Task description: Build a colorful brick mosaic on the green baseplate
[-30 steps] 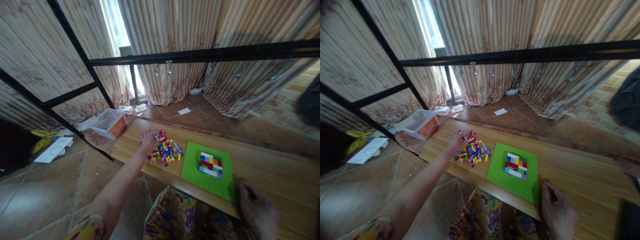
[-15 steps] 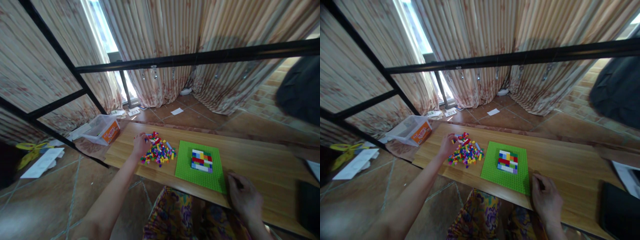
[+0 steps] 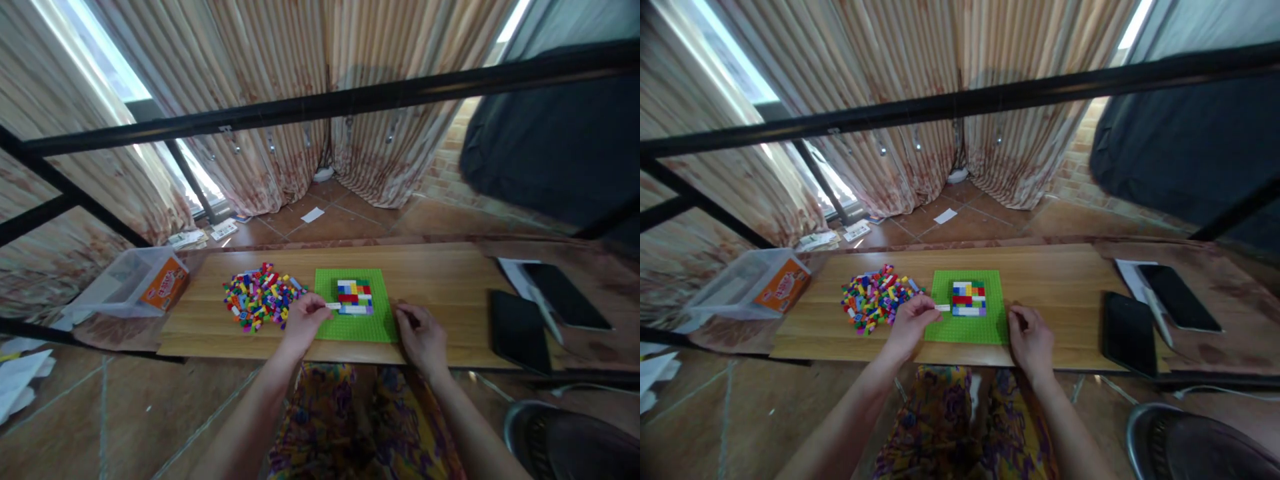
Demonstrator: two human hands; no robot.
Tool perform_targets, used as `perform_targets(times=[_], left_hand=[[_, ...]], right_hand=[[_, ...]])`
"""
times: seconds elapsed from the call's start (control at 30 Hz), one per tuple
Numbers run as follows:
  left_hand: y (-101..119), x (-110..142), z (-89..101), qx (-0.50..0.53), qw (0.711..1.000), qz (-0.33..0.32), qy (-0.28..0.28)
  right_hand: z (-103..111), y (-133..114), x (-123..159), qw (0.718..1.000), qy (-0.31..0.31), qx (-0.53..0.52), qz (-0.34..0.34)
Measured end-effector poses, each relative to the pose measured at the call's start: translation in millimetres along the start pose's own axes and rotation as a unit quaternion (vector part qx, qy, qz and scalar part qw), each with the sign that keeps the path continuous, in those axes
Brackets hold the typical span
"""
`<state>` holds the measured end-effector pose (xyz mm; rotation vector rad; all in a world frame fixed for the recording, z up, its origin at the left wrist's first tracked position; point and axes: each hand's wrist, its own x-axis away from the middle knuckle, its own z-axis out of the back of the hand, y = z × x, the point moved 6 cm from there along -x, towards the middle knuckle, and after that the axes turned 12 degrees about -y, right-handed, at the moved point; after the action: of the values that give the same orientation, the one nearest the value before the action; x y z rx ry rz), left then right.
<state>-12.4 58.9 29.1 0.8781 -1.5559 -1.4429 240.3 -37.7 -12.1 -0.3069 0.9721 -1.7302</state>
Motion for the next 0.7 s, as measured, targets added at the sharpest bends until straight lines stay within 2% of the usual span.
perform_targets(times=[0.1, 0.2, 0.33, 0.47, 0.7], left_hand=[[-12.3, 0.5, -22.6, 0.070, 0.996, 0.054, -0.001], [-18.5, 5.2, -43.1, 0.111, 0.989, 0.094, -0.010], [-21.3, 11.3, -64.2, 0.146, 0.979, 0.133, -0.042], [-24.4, 13.7, -73.6, 0.195, 0.962, 0.181, -0.057], [-30.1, 11.0, -78.7, 0.242, 0.938, 0.243, -0.053]], right_hand=[[4.2, -15.0, 5.1, 0.997, -0.005, -0.061, 0.046], [4.7, -42.2, 14.5, 0.987, -0.049, -0.103, 0.117], [1.7, -70.9, 25.4, 0.970, -0.097, -0.109, 0.193], [-3.3, -71.6, 23.5, 0.962, -0.117, -0.106, 0.221], [-5.9, -62.5, 7.5, 0.959, -0.145, -0.127, 0.210]])
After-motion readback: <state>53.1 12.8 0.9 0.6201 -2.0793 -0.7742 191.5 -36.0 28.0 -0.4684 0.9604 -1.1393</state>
